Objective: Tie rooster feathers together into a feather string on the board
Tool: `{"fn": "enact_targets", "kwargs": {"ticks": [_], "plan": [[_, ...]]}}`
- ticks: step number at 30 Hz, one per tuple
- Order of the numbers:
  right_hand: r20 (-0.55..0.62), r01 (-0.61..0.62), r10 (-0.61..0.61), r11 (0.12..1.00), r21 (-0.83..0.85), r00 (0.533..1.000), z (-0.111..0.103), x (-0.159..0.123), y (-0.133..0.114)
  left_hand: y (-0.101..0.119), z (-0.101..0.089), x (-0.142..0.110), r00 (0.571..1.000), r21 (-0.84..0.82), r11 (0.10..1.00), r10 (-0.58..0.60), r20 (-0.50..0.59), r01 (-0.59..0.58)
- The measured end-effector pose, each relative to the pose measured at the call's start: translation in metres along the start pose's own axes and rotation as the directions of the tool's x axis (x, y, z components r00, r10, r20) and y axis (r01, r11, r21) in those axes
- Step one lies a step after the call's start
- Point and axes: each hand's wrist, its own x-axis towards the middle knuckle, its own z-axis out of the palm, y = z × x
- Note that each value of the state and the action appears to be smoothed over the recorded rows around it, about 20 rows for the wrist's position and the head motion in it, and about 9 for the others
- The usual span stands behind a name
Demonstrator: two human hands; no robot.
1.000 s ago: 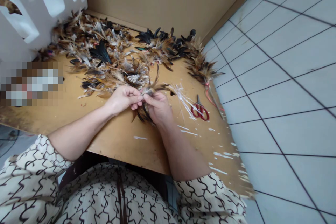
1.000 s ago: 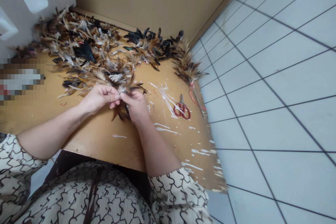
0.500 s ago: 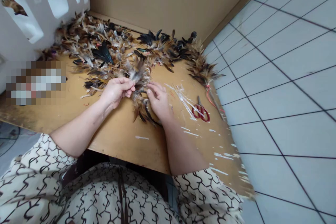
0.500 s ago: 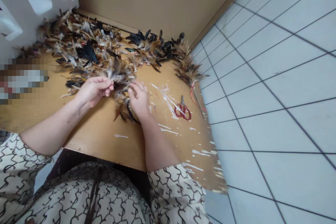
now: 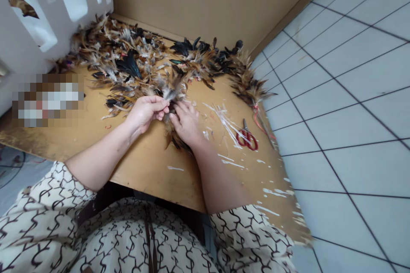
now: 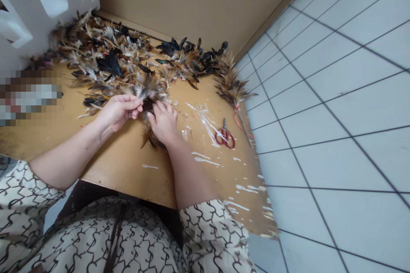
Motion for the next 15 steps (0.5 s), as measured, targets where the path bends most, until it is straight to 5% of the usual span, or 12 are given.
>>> {"fn": "enact_targets", "kwargs": {"ticks": [6,10,12,15], "plan": [[-0.201,-0.035,0.129,0.91,0.414,0.971,-0.001,-0.006,0.012,-0.001,-0.003,0.002,1.0,0.011,1.0,0.019,0.005,-0.019],[-0.088,-0.112,0.319,0.559,0.821,0.944,-0.009,-0.011,0.01,-0.002,-0.002,0.002,1.0,0.017,1.0,0.023,0.006,-0.023],[-0.012,-0.142,0.364,0.394,0.908,0.931,-0.013,-0.013,0.006,-0.003,-0.002,0.002,1.0,0.02,0.999,0.029,0.006,-0.029],[0.033,-0.148,0.403,0.26,0.954,0.915,-0.018,-0.014,0.001,-0.003,-0.002,0.002,0.999,0.025,0.999,0.037,0.009,-0.038]]}}
